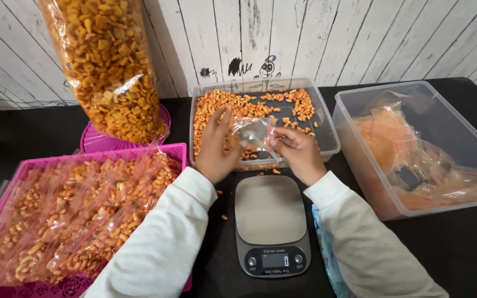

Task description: The person scoops orange snack pieces from a clear container into small plastic bags using a spoon, weighs each bag on a digital scale, and places the filled bags into a pink basket. The process is repeated multiple times throughout the clip.

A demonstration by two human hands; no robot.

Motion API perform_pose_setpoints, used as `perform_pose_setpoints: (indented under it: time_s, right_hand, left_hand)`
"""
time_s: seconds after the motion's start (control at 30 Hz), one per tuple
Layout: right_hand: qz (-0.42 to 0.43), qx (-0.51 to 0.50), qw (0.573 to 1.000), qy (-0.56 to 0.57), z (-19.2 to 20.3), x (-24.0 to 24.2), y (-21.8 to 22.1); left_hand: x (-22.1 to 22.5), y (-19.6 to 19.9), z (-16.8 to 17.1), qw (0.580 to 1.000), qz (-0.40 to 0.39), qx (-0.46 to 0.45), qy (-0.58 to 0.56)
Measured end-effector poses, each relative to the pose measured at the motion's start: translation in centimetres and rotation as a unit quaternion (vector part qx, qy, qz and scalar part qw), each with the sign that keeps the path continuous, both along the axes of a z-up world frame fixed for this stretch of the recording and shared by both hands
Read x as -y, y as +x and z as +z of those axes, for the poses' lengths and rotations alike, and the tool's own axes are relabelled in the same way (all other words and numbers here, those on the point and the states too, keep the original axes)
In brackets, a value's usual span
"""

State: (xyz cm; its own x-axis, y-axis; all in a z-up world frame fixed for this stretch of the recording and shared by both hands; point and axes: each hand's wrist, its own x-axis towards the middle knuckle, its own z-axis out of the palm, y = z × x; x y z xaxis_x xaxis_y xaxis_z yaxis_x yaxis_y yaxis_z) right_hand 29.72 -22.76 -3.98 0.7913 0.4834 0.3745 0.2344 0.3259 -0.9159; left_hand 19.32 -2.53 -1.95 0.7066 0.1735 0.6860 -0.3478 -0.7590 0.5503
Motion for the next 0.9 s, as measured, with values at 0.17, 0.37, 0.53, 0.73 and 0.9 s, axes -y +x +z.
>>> perform_pose_setpoints:
  time_s: [0.17, 0.37, 0.53, 0.73, 0.9]
  right_hand:
    - [0.024, 0.083, 0.996, -0.021, 2.6, 0.1, -2.4]
    - [0.015, 0.214, 0.972, -0.094, 1.3, -0.3, -1.6]
    - [0.004, 0.208, 0.971, -0.119, 1.2, -0.3, -1.6]
    - [-0.041, 0.193, 0.971, -0.133, 0.8, -0.2, -1.4]
    - [0.007, 0.121, 0.987, -0.110, 1.9, 0.2, -1.1]
  left_hand:
    - [3.8, -2.9, 4.9, 0.970, 0.049, -0.157, 0.180]
    - [2.1, -1.4, 1.0, 0.953, 0.054, -0.101, 0.282]
    - [1.8, -0.8, -0.1, 0.965, 0.005, -0.069, 0.252]
    - [2.3, -0.8, 0.1, 0.971, -0.024, -0.044, 0.232]
    - [2.2, -0.7, 0.0, 0.976, -0.013, -0.021, 0.215]
